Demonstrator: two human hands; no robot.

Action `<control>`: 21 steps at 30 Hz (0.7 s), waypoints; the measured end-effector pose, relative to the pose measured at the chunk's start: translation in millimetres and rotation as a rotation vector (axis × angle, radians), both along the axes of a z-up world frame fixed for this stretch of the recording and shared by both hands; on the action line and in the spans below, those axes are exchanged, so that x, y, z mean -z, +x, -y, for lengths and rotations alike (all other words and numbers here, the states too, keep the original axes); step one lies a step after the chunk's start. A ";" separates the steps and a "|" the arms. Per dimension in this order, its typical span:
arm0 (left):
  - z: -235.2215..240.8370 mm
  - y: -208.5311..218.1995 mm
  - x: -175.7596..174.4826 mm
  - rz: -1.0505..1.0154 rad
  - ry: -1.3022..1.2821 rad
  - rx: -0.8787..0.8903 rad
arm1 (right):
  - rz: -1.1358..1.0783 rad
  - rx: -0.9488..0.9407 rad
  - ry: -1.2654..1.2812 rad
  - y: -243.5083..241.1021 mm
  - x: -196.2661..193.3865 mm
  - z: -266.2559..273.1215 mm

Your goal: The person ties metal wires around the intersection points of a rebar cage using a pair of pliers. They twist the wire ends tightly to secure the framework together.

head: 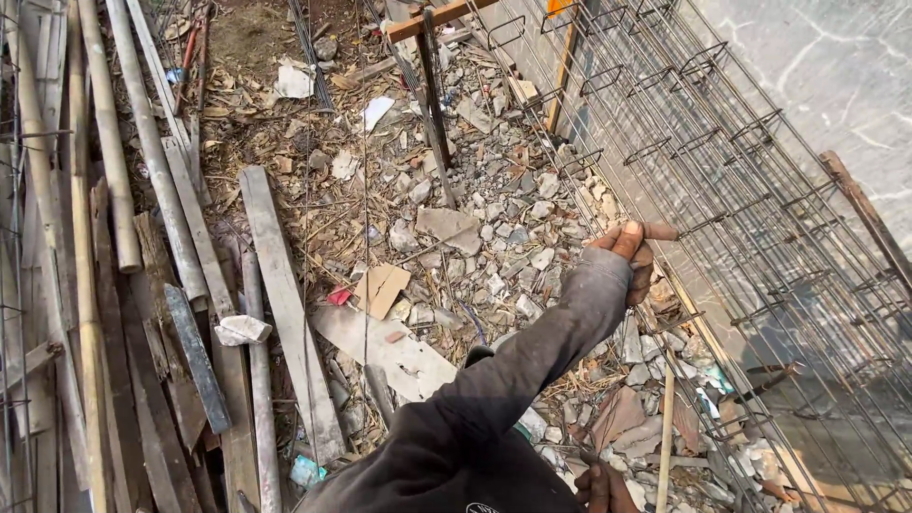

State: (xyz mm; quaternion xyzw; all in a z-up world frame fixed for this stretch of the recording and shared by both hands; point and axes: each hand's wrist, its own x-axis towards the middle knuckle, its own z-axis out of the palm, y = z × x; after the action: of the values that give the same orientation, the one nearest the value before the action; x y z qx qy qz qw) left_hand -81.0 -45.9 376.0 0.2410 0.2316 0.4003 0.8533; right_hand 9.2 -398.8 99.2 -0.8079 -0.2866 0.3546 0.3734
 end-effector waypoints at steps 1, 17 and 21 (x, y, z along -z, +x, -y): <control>-0.9 2.4 -0.9 0.047 0.001 0.031 | -0.012 -0.035 0.038 -2.4 -9.4 -9.8; -11.6 64.6 112.0 -0.117 0.284 0.460 | 0.084 0.236 0.321 16.7 -141.3 -162.9; -11.2 94.0 146.0 -0.047 0.159 0.321 | 0.403 0.151 0.238 21.7 -162.0 -205.4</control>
State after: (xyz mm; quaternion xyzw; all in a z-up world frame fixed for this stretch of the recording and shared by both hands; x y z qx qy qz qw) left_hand 13.0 -34.7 230.0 0.3511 0.1777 0.2703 0.8787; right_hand 30.8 -193.4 261.2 -0.8318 -0.3338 0.1213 0.4267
